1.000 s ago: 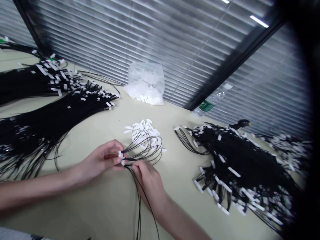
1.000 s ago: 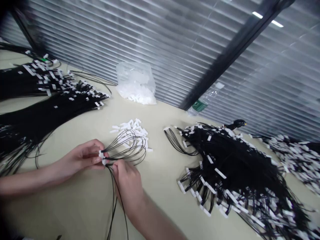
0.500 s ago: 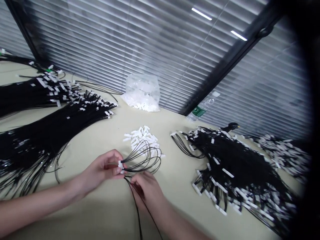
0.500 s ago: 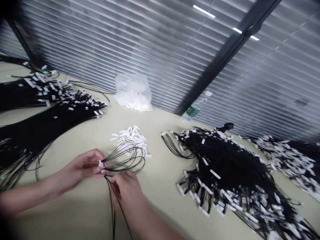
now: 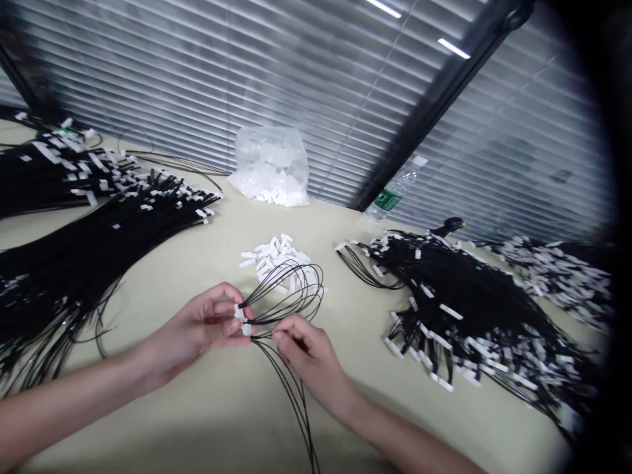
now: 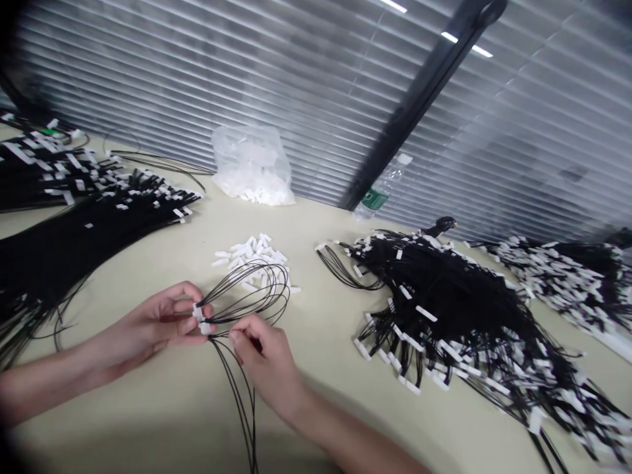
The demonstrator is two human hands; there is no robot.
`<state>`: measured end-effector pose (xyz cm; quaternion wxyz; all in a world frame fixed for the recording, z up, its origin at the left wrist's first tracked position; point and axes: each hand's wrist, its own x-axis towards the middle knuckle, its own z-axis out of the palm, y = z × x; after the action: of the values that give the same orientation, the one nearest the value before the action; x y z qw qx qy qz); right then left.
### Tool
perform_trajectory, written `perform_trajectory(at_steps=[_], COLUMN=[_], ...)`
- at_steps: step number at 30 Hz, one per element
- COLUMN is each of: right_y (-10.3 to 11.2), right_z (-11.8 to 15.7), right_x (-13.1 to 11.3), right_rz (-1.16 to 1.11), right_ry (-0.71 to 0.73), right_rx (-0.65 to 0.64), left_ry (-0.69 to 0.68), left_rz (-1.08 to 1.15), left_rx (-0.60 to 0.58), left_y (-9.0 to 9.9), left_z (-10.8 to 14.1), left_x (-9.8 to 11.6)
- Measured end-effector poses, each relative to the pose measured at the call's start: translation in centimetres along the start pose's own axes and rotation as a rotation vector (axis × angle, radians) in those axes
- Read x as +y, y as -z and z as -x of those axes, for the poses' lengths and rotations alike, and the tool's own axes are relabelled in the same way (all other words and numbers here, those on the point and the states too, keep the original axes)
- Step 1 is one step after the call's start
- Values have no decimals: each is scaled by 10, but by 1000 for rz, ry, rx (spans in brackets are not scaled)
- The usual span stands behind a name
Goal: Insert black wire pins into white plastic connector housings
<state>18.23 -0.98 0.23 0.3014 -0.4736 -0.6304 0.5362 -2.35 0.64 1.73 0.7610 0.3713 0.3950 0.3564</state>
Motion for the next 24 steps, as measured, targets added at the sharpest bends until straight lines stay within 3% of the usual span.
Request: perform_trajectory(at_steps=[5,12,16,19,24], right_y=[6,34,48,59,78], right_z=[-5,-15,-19,-20,-27], right_x=[4,17,20,25,39], right_rz=[-256,-633,-913,-1099,-1213], right_ry=[-19,-88,-178,-249,-125], right_rx=[-119,-289,-338,-270,-34], left_ry=[12,-107,-131,-106,-86], left_rz=[1,-63,-83,-65,-36], left_rx=[-7,-42,31,106,139], left_y=[3,14,21,24,26], left_z=[-6,-14,-18,-21,-21], left_x=[0,-2,-1,1,2])
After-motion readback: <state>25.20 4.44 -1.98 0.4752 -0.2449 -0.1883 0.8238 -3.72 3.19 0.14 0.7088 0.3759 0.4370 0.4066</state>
